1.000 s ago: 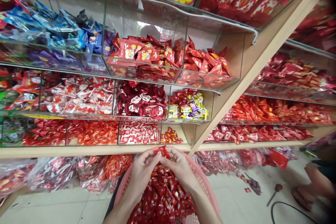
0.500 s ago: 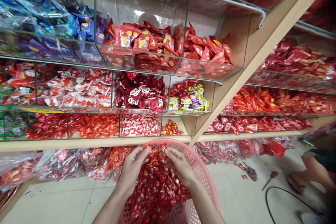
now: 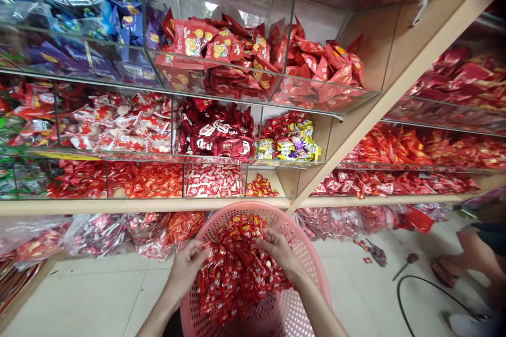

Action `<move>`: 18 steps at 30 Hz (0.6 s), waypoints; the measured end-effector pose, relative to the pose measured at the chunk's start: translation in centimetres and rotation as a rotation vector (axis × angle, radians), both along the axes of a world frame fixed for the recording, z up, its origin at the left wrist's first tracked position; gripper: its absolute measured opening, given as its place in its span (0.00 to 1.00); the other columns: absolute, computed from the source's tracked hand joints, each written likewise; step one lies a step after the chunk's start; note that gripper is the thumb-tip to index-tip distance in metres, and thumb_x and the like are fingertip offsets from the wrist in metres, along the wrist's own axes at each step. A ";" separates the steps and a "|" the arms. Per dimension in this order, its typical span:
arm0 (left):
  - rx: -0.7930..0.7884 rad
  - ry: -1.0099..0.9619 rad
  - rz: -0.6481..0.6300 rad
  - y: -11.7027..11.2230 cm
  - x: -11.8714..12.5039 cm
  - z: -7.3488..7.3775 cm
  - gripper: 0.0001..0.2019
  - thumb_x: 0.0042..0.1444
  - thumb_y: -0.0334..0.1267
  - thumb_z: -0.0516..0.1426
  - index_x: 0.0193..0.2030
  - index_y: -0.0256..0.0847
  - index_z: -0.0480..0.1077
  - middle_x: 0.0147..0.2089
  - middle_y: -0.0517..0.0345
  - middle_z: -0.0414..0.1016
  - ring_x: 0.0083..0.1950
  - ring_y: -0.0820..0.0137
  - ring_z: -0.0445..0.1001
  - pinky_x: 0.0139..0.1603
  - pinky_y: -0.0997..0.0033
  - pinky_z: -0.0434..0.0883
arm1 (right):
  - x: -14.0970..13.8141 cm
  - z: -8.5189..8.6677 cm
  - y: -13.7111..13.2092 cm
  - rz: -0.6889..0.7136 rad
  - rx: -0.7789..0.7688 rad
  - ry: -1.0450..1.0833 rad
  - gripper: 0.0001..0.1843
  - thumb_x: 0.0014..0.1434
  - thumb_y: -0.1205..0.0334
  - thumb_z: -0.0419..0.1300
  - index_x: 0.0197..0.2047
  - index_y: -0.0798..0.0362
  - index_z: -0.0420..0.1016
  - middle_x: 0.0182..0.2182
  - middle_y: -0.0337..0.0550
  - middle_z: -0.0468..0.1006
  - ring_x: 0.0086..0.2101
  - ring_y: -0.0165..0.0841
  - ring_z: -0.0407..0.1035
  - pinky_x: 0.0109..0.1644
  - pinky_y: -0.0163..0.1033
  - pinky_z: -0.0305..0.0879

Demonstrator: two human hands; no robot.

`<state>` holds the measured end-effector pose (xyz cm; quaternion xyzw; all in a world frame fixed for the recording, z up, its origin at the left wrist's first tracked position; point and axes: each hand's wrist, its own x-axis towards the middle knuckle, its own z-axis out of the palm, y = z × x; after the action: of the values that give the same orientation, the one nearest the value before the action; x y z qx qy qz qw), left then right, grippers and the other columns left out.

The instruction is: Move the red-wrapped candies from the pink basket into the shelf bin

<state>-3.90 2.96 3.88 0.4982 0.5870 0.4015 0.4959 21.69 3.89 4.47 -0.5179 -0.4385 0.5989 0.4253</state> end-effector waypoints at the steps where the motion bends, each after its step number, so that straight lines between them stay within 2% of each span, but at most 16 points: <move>1: 0.033 0.066 -0.035 -0.2 0.3 -0.7 0.14 0.48 0.50 0.56 0.25 0.40 0.65 0.21 0.66 0.63 0.24 0.74 0.63 0.27 0.74 0.63 | 0.1 -0.3 0.0 0.018 -0.005 -0.017 0.16 0.48 0.50 0.64 0.33 0.53 0.70 0.26 0.34 0.72 0.28 0.28 0.65 0.32 0.33 0.58; 3: 0.085 0.210 -0.109 -0.4 1.2 -1.7 0.14 0.52 0.48 0.52 0.23 0.41 0.64 0.22 0.64 0.66 0.26 0.72 0.65 0.29 0.73 0.63 | 0.3 -0.8 0.0 0.035 -0.018 -0.062 0.17 0.49 0.48 0.62 0.34 0.54 0.71 0.25 0.36 0.74 0.26 0.28 0.64 0.29 0.33 0.56; 6: 0.113 0.366 -0.175 -0.7 2.5 -2.3 0.14 0.54 0.44 0.50 0.21 0.41 0.64 0.23 0.61 0.69 0.28 0.70 0.68 0.31 0.73 0.63 | 0.7 -1.4 0.0 0.046 -0.023 -0.097 0.20 0.50 0.46 0.61 0.36 0.55 0.73 0.26 0.38 0.75 0.24 0.27 0.63 0.27 0.33 0.54; 10: 0.110 0.453 -0.169 -1.0 3.5 -2.0 0.12 0.55 0.38 0.49 0.23 0.42 0.66 0.27 0.58 0.73 0.30 0.70 0.70 0.33 0.73 0.62 | 1.3 -2.2 0.1 0.006 -0.007 -0.128 0.23 0.49 0.42 0.59 0.36 0.55 0.73 0.25 0.39 0.75 0.24 0.28 0.63 0.27 0.33 0.54; 13: 0.118 0.549 -0.174 -1.2 3.8 -1.6 0.09 0.56 0.35 0.48 0.29 0.42 0.66 0.31 0.56 0.74 0.32 0.68 0.72 0.32 0.73 0.60 | 1.5 -3.0 0.2 -0.006 0.085 -0.285 0.24 0.52 0.40 0.55 0.33 0.55 0.72 0.22 0.38 0.72 0.22 0.28 0.62 0.25 0.33 0.54; 16: 0.125 0.700 -0.214 -1.2 3.8 -1.4 0.09 0.58 0.32 0.46 0.36 0.42 0.66 0.34 0.55 0.75 0.35 0.66 0.74 0.32 0.72 0.60 | 1.6 -3.7 0.4 0.026 0.184 -0.458 0.22 0.56 0.44 0.51 0.29 0.54 0.72 0.21 0.38 0.70 0.23 0.29 0.62 0.26 0.34 0.56; 18: 0.135 0.771 -0.239 -1.0 3.9 -1.5 0.10 0.59 0.32 0.45 0.35 0.42 0.67 0.35 0.54 0.75 0.35 0.65 0.75 0.32 0.72 0.61 | 1.3 -3.9 0.6 0.040 0.208 -0.532 0.18 0.58 0.50 0.50 0.30 0.54 0.72 0.22 0.38 0.70 0.24 0.30 0.63 0.28 0.34 0.57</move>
<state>0.00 1.92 2.35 0.7085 0.6400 0.1626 0.2490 23.04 4.53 0.57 -0.6016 -0.6039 0.4021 0.3343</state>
